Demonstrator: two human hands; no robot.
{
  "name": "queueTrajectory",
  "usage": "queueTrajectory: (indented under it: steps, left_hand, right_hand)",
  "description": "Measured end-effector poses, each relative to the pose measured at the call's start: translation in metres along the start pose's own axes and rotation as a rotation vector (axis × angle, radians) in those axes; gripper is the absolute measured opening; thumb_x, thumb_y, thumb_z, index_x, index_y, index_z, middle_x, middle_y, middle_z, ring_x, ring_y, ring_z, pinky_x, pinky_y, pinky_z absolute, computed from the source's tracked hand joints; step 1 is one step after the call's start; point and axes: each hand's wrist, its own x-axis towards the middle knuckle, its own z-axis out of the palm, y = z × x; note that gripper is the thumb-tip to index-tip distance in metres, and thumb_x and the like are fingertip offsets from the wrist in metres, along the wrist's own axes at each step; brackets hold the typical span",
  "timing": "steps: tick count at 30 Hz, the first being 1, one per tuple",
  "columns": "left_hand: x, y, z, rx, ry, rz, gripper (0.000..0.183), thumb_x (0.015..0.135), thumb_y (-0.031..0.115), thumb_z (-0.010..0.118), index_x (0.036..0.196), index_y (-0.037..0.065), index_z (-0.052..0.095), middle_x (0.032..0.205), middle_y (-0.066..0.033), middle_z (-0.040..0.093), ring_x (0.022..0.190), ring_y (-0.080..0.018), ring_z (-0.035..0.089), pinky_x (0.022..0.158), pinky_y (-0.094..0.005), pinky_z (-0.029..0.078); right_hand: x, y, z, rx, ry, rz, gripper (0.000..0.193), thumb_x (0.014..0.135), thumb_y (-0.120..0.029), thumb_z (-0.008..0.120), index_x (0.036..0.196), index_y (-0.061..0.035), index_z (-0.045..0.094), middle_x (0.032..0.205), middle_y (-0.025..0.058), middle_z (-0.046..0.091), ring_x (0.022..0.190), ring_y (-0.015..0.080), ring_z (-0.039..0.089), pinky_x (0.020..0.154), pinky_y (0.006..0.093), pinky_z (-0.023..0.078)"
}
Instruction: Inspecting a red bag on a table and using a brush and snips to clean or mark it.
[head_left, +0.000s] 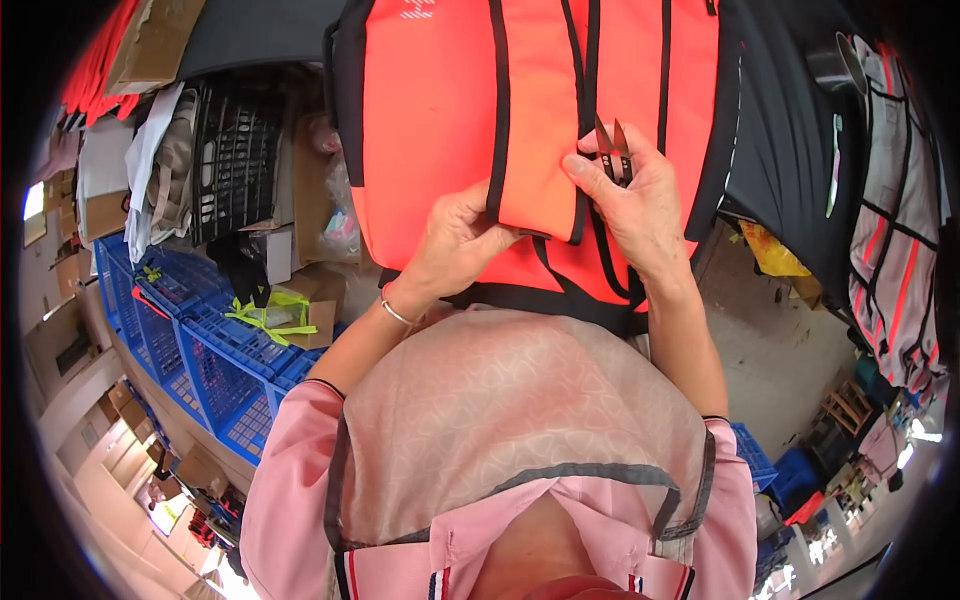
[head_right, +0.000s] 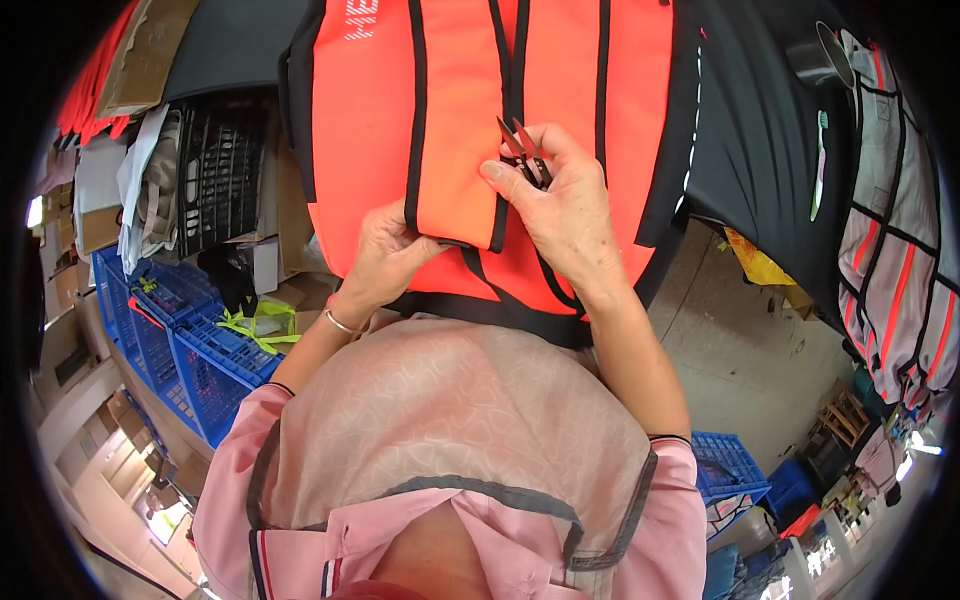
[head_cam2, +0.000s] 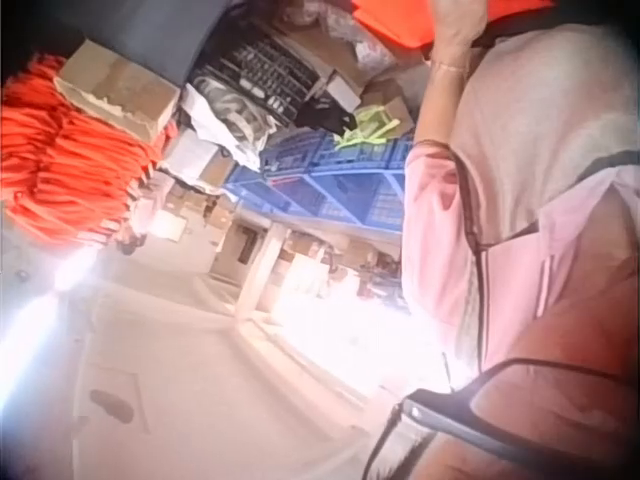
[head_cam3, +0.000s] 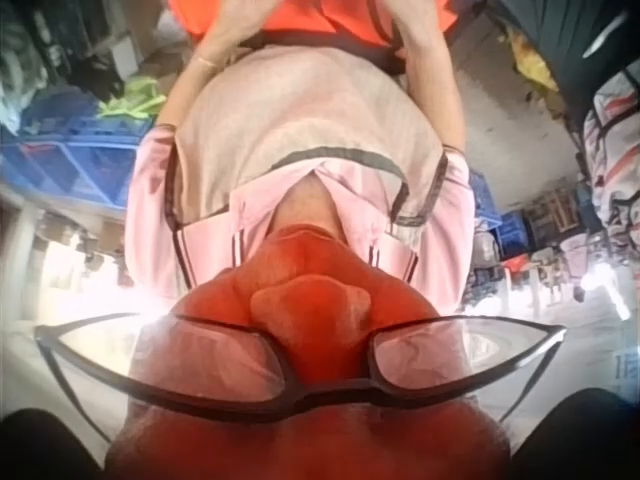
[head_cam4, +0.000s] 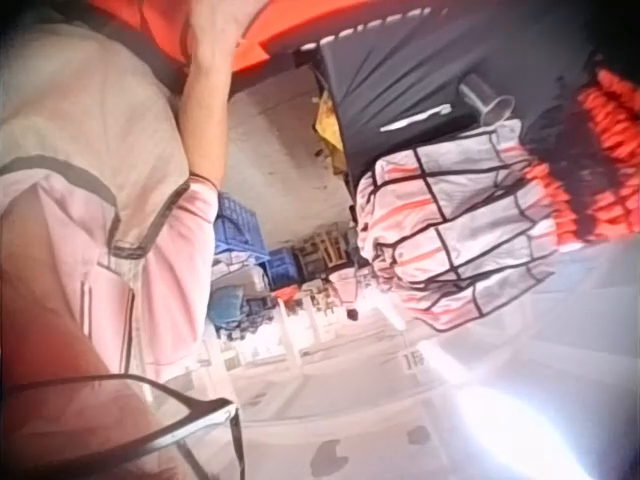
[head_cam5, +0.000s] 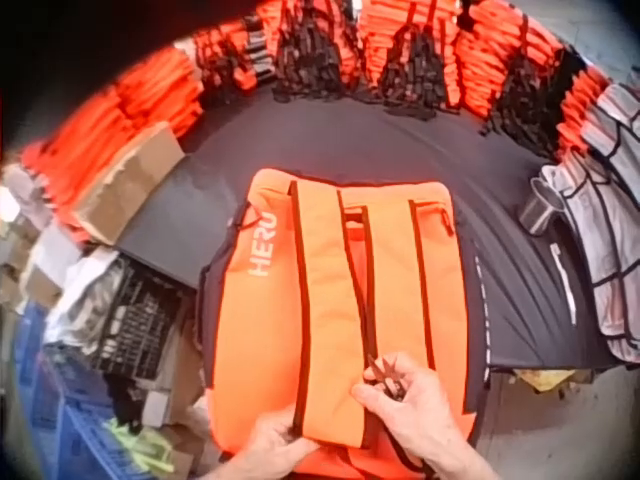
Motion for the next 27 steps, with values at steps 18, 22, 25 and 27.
queueTrajectory:
  steps: [18,22,25,27]
  left_hand:
    - [0.007,-0.003,0.007,0.143,0.045,0.113,0.024,0.087,-0.005,0.061,0.110,-0.003,0.066,0.107,-0.0068,0.067,0.101,-0.0156,0.064,0.089,-0.0291,0.051]
    - [-0.002,0.015,0.011,-0.132,-0.122,-0.304,0.024,0.093,0.007,0.064,0.114,-0.005,0.063,0.103,-0.0093,0.068,0.092,-0.0166,0.068,0.083,-0.0277,0.056]
    - [-0.007,0.013,0.012,-0.210,-0.092,-0.356,0.028,0.097,0.015,0.061,0.116,-0.006,0.061,0.101,-0.0118,0.069,0.087,-0.0172,0.070,0.078,-0.0283,0.059]
    - [-0.007,0.011,0.014,-0.204,-0.068,-0.369,0.028,0.098,0.017,0.060,0.114,-0.006,0.062,0.101,-0.0120,0.069,0.087,-0.0175,0.070,0.077,-0.0284,0.059]
  right_hand:
    - [0.003,0.013,-0.003,0.077,0.025,-0.045,0.018,0.087,-0.010,0.073,0.098,-0.0013,0.061,0.080,-0.0017,0.059,0.072,0.0044,0.052,0.066,0.0216,0.043]
    - [0.008,0.013,-0.010,-0.006,0.150,-0.057,0.018,0.087,-0.008,0.073,0.098,-0.0009,0.061,0.078,-0.0021,0.059,0.070,0.0046,0.052,0.064,0.0220,0.043]
    - [0.009,0.019,-0.009,0.005,0.150,-0.049,0.019,0.086,-0.008,0.074,0.097,-0.0007,0.061,0.075,-0.0009,0.059,0.066,0.0051,0.051,0.062,0.0228,0.044]
    - [0.002,0.012,-0.011,-0.139,0.198,-0.050,0.020,0.085,-0.007,0.075,0.096,-0.0004,0.060,0.074,0.0000,0.059,0.066,0.0058,0.052,0.062,0.0233,0.044]
